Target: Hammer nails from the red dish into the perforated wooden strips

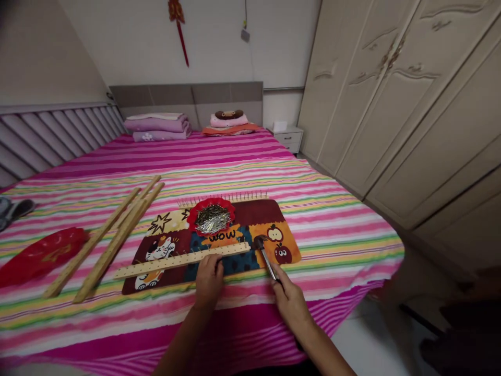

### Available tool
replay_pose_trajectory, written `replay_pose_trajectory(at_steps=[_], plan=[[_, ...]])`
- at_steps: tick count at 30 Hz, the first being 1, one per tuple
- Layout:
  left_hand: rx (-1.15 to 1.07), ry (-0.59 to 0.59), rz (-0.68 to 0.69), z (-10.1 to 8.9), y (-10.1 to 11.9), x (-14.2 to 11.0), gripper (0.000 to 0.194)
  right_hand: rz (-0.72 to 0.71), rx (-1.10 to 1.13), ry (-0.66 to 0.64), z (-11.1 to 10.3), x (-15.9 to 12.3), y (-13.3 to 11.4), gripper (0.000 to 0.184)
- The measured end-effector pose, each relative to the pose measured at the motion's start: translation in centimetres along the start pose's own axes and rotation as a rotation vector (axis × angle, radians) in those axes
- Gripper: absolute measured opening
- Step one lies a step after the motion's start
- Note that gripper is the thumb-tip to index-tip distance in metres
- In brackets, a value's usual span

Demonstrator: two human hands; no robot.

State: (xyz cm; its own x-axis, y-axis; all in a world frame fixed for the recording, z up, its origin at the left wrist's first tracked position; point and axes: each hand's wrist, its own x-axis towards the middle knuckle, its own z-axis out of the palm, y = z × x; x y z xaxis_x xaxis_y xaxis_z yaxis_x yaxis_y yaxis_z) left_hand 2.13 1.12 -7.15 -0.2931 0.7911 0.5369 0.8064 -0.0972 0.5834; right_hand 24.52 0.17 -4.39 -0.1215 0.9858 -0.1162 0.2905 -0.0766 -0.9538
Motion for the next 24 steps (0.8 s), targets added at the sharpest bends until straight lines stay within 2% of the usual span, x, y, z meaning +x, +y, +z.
replay_pose_trajectory(at_steps=[3,6,9,11,13,16,20,22,24], plan=[[-0.040,0.025,-0.005,-1.7,-0.1,0.0,0.016,0.164,0.206,0.036,-1.1,-1.7,0.4,0.060],[0.008,0.090,-0.028,-4.2,0.0,1.4,0.018,0.306,0.330,0.034,-2.4,-4.2,2.7,0.065],[0.158,0.112,-0.050,-6.0,-0.2,4.9,0.023,0.351,0.337,0.011,-2.9,-6.4,6.1,0.066],[0.233,0.072,-0.051,-6.1,-0.8,8.0,0.023,0.327,0.326,-0.034,-2.8,-7.3,7.8,0.063],[0.312,-0.046,-0.043,-5.4,-1.4,10.9,0.022,0.252,0.265,-0.115,-2.7,-7.5,8.5,0.055],[0.492,-0.287,-0.107,-3.6,-2.1,14.4,0.027,0.093,0.103,-0.207,-2.8,-7.3,8.0,0.042],[0.674,-0.616,-0.269,-1.8,-2.0,16.9,0.032,0.000,-0.012,-0.274,-3.0,-6.8,7.3,0.042],[0.696,-0.682,-0.317,-1.6,-1.9,17.4,0.029,0.005,-0.024,-0.270,-2.9,-6.7,7.4,0.044],[0.698,-0.686,-0.311,-1.6,-1.9,17.6,0.027,0.027,-0.014,-0.253,-2.8,-6.7,7.6,0.045]])
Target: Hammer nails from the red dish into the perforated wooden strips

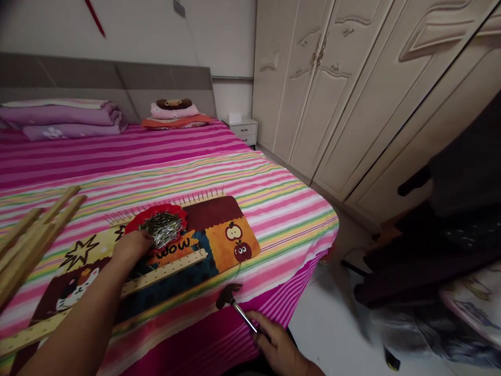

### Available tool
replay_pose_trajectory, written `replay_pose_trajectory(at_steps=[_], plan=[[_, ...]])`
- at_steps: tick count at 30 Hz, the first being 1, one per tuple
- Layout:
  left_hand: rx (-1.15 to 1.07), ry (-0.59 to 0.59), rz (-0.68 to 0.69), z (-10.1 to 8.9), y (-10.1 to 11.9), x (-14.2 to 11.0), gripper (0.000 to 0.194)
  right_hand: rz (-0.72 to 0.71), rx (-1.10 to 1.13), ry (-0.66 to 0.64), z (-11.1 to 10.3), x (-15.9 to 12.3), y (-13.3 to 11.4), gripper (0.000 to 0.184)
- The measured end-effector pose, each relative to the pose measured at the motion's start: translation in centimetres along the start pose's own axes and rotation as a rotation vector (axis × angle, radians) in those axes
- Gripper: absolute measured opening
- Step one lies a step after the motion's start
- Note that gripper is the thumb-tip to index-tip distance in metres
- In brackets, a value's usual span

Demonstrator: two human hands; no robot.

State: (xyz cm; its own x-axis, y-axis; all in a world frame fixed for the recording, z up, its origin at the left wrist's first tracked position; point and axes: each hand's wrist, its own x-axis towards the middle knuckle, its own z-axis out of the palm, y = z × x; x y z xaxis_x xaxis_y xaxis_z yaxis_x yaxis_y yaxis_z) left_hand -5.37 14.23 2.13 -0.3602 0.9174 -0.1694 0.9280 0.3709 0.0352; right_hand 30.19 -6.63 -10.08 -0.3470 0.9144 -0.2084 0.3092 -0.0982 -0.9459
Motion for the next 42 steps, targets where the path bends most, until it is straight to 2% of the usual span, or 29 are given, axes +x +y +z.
replay_pose_trajectory(at_steps=[4,7,10,12,15,18,21,24,28,32,35,38,42], plan=[[-0.052,0.089,0.051,-0.1,-1.0,-0.2,0.022,0.022,0.047,-0.008,0.1,0.1,0.3,0.046],[-0.219,0.123,0.021,-0.4,-2.0,-0.3,0.020,0.019,0.049,-0.009,0.1,0.1,0.4,0.044],[-0.484,0.171,-0.030,-1.0,-2.7,-0.7,0.015,0.045,0.059,0.007,0.3,0.1,0.4,0.044],[-0.739,0.199,-0.068,-1.5,-2.8,-1.3,0.015,0.057,0.073,0.020,0.6,0.1,0.5,0.045],[-1.153,0.209,-0.111,-1.9,-2.8,-2.9,0.032,0.062,0.092,0.045,0.9,0.0,0.4,0.047],[-1.361,0.169,-0.043,-2.0,-2.6,-5.3,0.037,0.089,0.103,0.047,1.0,0.0,0.2,0.048],[-1.372,0.018,0.031,-1.6,-1.9,-8.4,0.035,0.112,0.117,0.045,1.0,0.1,-0.1,0.047],[-1.385,-0.134,0.093,-0.6,-0.5,-11.2,0.042,0.104,0.141,0.047,1.0,0.1,-0.2,0.046],[-1.418,-0.223,0.097,1.6,1.5,-12.9,0.043,0.109,0.157,0.056,1.1,0.0,0.0,0.046],[-1.384,-0.104,0.078,3.9,3.0,-12.6,0.036,0.103,0.167,0.050,1.2,0.0,0.1,0.045],[-1.454,-0.021,0.046,5.3,4.0,-11.9,0.035,0.101,0.176,0.039,1.1,0.0,-0.1,0.043],[-1.524,0.034,-0.001,6.4,5.1,-11.4,0.037,0.099,0.181,0.038,1.1,0.0,-0.4,0.041],[-1.491,0.150,0.002,7.2,6.2,-11.1,0.030,0.096,0.179,0.044,1.1,0.0,-0.6,0.041]])
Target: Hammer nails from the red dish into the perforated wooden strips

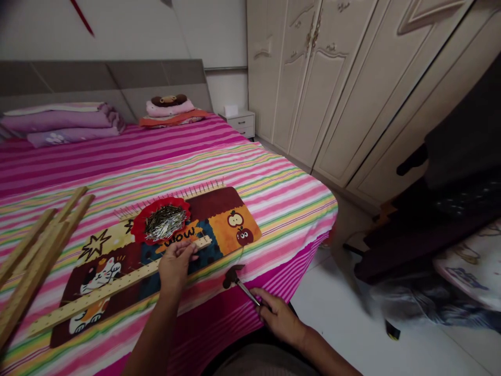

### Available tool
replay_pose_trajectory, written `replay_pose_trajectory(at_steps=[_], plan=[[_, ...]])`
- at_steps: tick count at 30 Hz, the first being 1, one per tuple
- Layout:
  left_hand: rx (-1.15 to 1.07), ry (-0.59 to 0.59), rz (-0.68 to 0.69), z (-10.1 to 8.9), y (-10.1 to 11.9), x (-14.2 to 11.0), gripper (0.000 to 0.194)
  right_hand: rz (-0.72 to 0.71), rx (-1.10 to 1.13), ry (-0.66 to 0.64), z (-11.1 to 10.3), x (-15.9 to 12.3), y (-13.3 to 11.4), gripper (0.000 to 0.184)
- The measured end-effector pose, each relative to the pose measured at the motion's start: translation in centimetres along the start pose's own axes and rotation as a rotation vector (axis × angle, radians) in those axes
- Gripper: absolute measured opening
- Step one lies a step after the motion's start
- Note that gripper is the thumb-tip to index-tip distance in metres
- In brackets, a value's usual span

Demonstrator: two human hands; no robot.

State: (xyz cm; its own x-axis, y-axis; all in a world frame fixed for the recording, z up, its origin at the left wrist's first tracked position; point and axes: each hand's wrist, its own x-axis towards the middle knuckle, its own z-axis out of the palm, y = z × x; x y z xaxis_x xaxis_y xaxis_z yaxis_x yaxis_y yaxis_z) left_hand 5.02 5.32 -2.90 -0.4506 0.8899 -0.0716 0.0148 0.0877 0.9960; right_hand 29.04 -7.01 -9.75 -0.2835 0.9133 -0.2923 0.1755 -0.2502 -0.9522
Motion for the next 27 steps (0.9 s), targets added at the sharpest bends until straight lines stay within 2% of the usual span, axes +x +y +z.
replay_pose_trajectory(at_steps=[8,17,22,27], plan=[[0.268,0.035,0.071,0.7,-0.6,-0.1,0.023,-0.026,-0.046,0.002,-0.1,-0.1,-0.4,0.039],[0.325,0.062,0.089,1.0,-1.5,-0.2,0.027,-0.038,-0.094,0.017,-0.3,-0.1,-0.4,0.042],[0.417,0.092,0.215,1.0,-2.2,-0.1,0.024,-0.038,-0.101,0.017,-0.3,-0.1,-0.5,0.044],[0.542,0.118,0.349,1.2,-2.1,-0.2,0.022,-0.036,-0.077,0.033,-0.2,-0.6,-0.8,0.043]])
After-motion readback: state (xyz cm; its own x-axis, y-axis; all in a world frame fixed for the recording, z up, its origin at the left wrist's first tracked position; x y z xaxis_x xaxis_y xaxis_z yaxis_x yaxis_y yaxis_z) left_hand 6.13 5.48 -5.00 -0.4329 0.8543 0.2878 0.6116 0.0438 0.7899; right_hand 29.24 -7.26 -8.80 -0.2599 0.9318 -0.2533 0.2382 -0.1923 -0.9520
